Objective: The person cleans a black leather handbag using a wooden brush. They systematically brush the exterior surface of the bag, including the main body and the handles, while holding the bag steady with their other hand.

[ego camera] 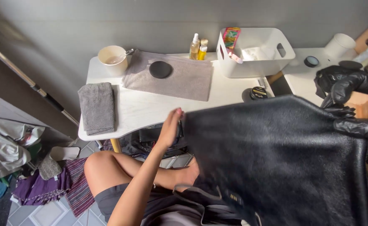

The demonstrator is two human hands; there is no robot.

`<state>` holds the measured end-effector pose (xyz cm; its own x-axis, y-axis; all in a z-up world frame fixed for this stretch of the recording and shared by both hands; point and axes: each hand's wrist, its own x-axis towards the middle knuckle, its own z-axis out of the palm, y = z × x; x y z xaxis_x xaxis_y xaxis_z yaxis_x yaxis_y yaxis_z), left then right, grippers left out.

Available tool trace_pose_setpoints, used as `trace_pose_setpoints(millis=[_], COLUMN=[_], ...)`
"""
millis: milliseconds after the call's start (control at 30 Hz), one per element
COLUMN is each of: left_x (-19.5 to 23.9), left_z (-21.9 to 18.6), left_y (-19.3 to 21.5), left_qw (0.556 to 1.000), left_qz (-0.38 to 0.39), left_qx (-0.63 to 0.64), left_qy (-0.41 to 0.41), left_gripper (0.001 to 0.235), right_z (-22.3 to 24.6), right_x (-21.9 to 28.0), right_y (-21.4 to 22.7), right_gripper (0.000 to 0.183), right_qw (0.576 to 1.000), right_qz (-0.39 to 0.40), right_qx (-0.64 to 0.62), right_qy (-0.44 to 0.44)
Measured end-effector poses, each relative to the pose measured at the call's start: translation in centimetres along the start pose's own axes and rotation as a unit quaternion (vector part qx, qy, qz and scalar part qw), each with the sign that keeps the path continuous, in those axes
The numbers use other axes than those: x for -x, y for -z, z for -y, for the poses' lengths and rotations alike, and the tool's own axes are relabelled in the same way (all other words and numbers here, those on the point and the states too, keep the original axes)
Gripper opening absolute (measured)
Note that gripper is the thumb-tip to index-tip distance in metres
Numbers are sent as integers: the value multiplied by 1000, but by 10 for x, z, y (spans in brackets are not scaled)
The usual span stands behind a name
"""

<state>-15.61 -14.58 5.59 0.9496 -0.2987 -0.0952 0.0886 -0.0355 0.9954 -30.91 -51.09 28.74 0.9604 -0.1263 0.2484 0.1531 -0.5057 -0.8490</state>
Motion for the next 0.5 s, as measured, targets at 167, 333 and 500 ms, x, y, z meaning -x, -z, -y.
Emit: trace_pose_setpoints(millis=[167, 333, 500], left_x=[41, 35, 16], left_z=[-8, 65, -2], left_y=[30, 106, 161], left_qw=[995, 983, 978], left_qz=[40, 14, -194], left_qx=[75, 161, 73], left_qy=[54, -86, -9], left_gripper=[76, 16, 30], right_z=[-10, -35, -55], right_x=[-31, -66, -112], right_y=[1, -12, -77], right_gripper=[47, 43, 34], right_qw=[999, 996, 999], right_qz=[13, 19, 16], right_qx=[-39, -83, -34], right_qy=[-12, -26, -7])
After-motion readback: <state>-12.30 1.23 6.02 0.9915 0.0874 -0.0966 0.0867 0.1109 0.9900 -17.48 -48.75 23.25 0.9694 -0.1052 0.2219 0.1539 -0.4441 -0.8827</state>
